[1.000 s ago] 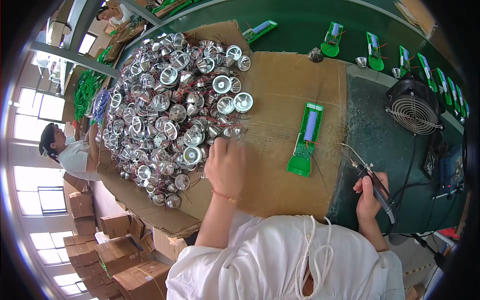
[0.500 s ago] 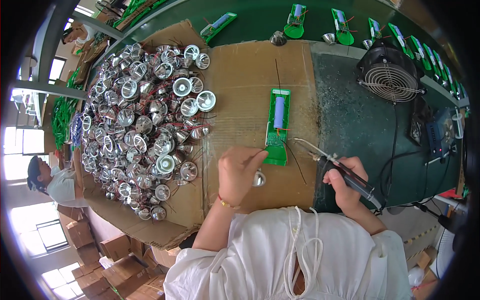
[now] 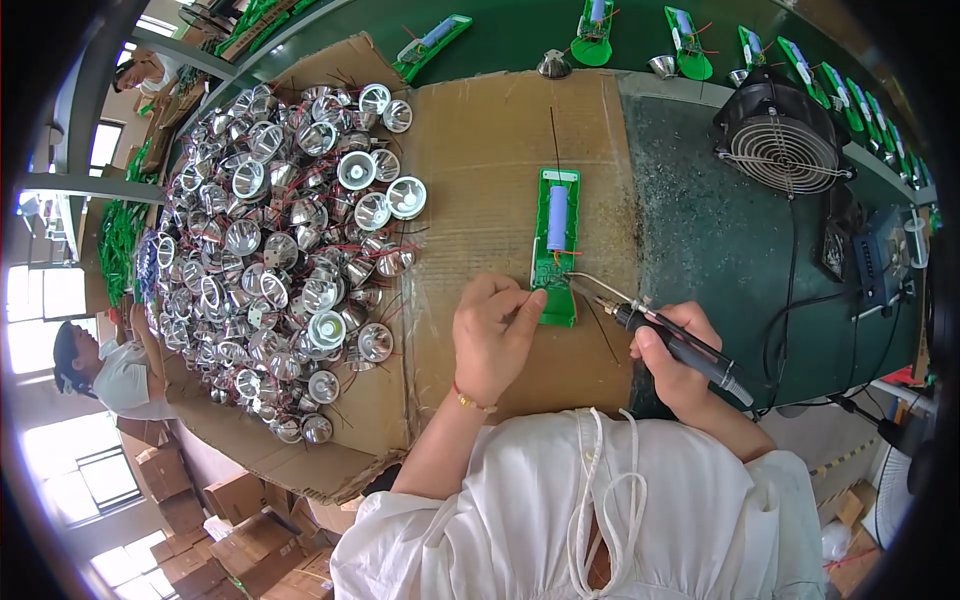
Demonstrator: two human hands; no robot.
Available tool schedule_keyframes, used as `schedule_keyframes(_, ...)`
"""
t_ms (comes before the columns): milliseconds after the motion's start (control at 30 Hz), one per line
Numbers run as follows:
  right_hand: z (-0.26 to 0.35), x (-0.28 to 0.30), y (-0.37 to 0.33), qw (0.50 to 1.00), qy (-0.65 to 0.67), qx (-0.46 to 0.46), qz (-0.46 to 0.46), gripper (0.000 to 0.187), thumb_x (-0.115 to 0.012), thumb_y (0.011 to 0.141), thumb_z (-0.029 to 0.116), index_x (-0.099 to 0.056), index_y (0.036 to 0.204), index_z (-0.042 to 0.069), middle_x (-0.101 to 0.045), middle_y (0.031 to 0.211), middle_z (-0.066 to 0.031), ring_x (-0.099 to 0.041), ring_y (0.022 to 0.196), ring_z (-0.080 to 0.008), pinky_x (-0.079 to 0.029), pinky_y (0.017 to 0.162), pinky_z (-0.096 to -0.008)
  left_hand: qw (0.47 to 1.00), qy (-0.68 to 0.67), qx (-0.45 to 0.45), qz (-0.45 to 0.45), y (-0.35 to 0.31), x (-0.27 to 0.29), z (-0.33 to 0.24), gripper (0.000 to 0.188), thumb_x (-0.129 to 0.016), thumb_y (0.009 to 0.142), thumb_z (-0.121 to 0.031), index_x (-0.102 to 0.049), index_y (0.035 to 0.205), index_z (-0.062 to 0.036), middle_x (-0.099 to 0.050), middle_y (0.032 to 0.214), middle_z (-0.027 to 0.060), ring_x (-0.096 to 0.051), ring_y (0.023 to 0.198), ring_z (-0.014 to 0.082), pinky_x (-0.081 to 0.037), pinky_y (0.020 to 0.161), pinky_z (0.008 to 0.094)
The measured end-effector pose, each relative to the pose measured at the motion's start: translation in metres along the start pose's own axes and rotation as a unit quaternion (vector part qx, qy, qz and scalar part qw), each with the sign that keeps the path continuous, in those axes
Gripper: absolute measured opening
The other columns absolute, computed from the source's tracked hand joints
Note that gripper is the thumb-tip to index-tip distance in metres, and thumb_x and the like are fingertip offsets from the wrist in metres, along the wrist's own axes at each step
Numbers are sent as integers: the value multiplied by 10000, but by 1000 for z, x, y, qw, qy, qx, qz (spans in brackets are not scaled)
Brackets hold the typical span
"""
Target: The person solders wires to electronic circuit boards inside green flashlight housings on an assembly line using a soldering iron.
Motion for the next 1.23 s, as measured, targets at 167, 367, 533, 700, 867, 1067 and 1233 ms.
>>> schedule_keyframes(167, 2, 0, 0, 1000, 9, 3, 0, 140, -579, 793, 43, -455, 833, -8, -551, 655, -86, -549, 558, -110, -467, 515, -251, 1000, -8, -15, -7, -1, -1, -1, 113, -653, 744, -114, -649, 721, -4, -545, 740, 81, -512, 667, 213, -405, 575, 308)
schedule_keyframes(367, -1, 4, -1, 1000, 7, -7, -17, 137, -576, 795, 45, -455, 833, -7, -550, 652, -84, -547, 556, -107, -463, 510, -247, 999, -17, -22, -16, -1, -1, -2, 110, -645, 752, -105, -646, 722, 0, -541, 743, 79, -509, 660, 208, -405, 564, 301)
schedule_keyframes(533, 2, -1, 3, 1000, 14, -7, -4, 142, -579, 796, 52, -454, 832, -7, -549, 651, -83, -546, 557, -106, -460, 510, -246, 999, -25, -6, -48, -4, 0, 1, 115, -646, 752, -92, -622, 702, 8, -539, 729, 80, -500, 623, 207, -399, 535, 295)
schedule_keyframes(700, -1, -3, 4, 999, 25, -8, -18, 140, -576, 801, 55, -454, 834, -4, -550, 648, -83, -544, 556, -105, -455, 507, -244, 996, 3, -34, -82, -6, 1, -1, 138, -645, 751, -79, -585, 665, 10, -545, 719, 86, -499, 606, 207, -396, 524, 302)
schedule_keyframes(867, -2, -12, 11, 999, 40, -19, -9, 123, -562, 811, 51, -457, 842, -4, -557, 645, -92, -544, 550, -111, -451, 496, -235, 995, 16, -43, -89, -4, 1, -3, 152, -636, 757, -75, -573, 646, 8, -552, 708, 93, -507, 599, 214, -400, 524, 306)
schedule_keyframes(1067, -7, -13, 10, 998, 47, -43, -2, 125, -566, 809, 49, -459, 843, -5, -557, 645, -94, -546, 545, -113, -460, 499, -238, 998, -18, 8, -63, -1, 1, 4, 156, -637, 764, -90, -586, 662, 16, -553, 698, 99, -515, 569, 207, -410, 521, 296)
schedule_keyframes(1233, -8, -10, 9, 997, 59, -50, -26, 134, -575, 805, 52, -459, 843, -4, -563, 654, -103, -550, 540, -122, -476, 503, -248, 998, -37, 40, -32, 2, -1, 8, 161, -627, 782, -105, -600, 679, 15, -560, 705, 101, -530, 578, 190, -421, 528, 289)
Point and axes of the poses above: each hand's wrist, its own y-axis towards the middle knuckle, its own x-axis out of the back of the hand, z = x × y, the point moved 8 cm from there along y, towards the middle knuckle
